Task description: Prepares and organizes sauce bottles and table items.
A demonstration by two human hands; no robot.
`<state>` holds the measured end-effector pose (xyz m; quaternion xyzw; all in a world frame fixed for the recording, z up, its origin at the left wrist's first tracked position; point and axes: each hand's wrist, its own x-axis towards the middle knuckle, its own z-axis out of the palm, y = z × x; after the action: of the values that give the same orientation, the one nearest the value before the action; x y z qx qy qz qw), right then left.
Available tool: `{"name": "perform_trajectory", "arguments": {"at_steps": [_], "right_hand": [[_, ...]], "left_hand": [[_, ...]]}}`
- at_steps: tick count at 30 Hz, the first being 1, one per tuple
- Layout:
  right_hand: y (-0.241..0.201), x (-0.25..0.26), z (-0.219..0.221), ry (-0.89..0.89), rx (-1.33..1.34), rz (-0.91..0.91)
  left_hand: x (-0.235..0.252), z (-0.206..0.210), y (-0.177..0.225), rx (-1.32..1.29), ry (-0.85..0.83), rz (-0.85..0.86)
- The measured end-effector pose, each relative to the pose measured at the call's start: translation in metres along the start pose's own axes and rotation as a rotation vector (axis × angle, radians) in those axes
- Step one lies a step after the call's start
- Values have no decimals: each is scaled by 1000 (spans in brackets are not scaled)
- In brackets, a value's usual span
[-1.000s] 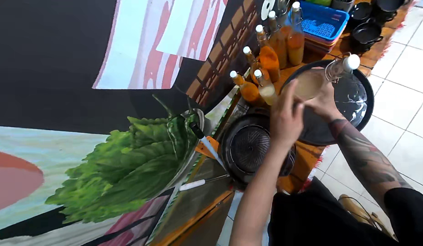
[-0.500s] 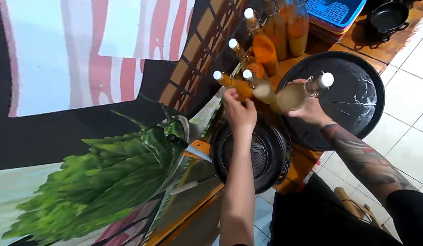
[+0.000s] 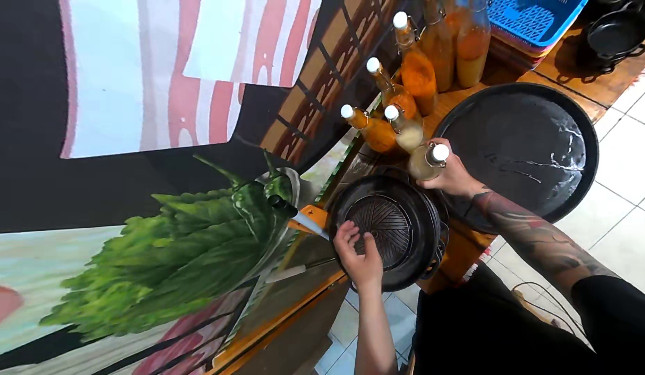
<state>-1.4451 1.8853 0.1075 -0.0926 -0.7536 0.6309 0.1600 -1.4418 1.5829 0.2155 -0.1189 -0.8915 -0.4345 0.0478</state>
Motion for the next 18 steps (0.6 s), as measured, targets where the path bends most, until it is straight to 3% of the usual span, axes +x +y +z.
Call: {"name": "perform_trajectory", "arguments": {"at_steps": [5, 10, 13, 18], "right_hand": [[-4, 11, 2, -31, -70, 60], [-3, 15, 2, -42, -49, 49], [10, 5, 11, 30, 16, 16], [21, -1, 22, 71, 34, 15]], "left_hand": [[6, 5, 13, -37, -34, 37], [39, 27, 44, -85, -202, 110], [66, 42, 59, -113, -280, 46], [83, 53, 59, -120, -200, 14]]}}
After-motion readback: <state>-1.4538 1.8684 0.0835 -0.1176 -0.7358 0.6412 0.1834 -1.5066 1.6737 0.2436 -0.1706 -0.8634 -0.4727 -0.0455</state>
